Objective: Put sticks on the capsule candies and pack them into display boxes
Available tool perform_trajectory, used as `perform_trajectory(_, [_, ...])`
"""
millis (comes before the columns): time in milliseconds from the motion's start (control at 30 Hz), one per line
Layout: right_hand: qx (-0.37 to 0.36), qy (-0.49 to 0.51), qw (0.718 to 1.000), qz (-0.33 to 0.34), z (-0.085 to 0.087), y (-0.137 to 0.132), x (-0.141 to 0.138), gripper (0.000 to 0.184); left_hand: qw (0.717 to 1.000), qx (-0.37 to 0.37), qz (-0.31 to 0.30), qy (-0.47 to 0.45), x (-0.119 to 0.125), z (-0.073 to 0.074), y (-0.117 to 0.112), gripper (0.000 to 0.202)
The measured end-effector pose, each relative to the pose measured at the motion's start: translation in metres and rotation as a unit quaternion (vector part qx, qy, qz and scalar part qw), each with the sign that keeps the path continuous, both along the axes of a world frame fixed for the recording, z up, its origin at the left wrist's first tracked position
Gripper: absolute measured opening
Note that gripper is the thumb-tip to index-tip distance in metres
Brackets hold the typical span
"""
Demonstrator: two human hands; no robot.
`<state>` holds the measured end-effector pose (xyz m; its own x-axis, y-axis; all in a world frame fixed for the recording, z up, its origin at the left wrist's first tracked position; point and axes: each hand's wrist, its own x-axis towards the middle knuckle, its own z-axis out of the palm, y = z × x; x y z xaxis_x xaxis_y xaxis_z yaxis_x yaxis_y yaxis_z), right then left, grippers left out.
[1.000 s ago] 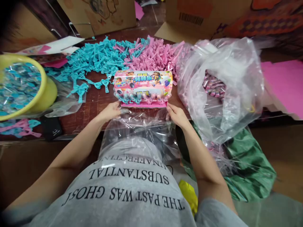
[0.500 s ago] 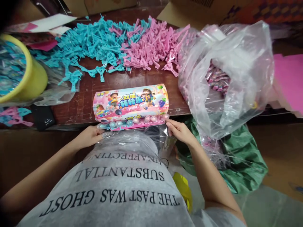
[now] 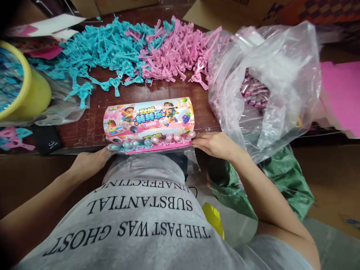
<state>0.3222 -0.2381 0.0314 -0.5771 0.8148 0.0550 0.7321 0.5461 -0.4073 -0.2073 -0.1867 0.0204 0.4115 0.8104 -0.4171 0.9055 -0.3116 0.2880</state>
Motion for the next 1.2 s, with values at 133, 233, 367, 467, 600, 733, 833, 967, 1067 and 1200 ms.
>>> perform_trajectory(133, [-0.031, 0.055, 0.998, 0.024, 0.014, 0.009, 0.002, 0.031, 0.999, 0.027, 0.001, 0.038, 0.001, 0.011, 0.000, 0.024])
perform_trajectory(233, [-0.060, 0.086, 0.994, 0.022, 0.018, 0.015, 0.004, 0.032, 0.996, -0.030, -0.008, -0.087, 0.013, 0.009, -0.004, 0.028])
perform_trajectory(367, [-0.094, 0.134, 0.987, 0.004, 0.019, 0.021, 0.012, 0.023, 0.980, -0.096, 0.008, -0.176, 0.030, -0.004, -0.006, 0.020])
perform_trajectory(467, [-0.102, 0.171, 0.980, -0.009, 0.026, 0.024, 0.018, 0.014, 0.963, -0.111, 0.057, -0.240, 0.030, -0.005, -0.004, 0.019])
perform_trajectory(600, [-0.107, 0.218, 0.970, -0.007, 0.036, 0.030, 0.021, 0.014, 0.922, 0.006, 0.079, -0.380, 0.015, 0.013, 0.006, 0.022])
perform_trajectory(733, [-0.126, 0.291, 0.948, -0.036, 0.024, 0.036, 0.013, 0.006, 0.888, 0.105, 0.060, -0.444, 0.015, 0.023, 0.027, 0.030])
perform_trajectory(833, [-0.120, 0.415, 0.896, -0.103, 0.000, 0.041, -0.004, 0.017, 0.827, 0.090, 0.097, -0.546, 0.035, 0.009, 0.045, 0.036])
perform_trajectory(967, [-0.085, 0.613, 0.755, -0.215, -0.028, 0.050, -0.041, 0.048, 0.689, 0.002, 0.233, -0.687, 0.069, -0.022, 0.057, 0.048])
perform_trajectory(1067, [-0.063, 0.669, 0.684, -0.285, -0.039, 0.059, -0.060, 0.049, 0.639, -0.028, 0.277, -0.717, 0.083, -0.035, 0.054, 0.048])
perform_trajectory(1200, [-0.034, 0.663, 0.683, -0.304, -0.040, 0.068, -0.069, 0.045, 0.602, 0.001, 0.310, -0.736, 0.092, -0.037, 0.053, 0.047])
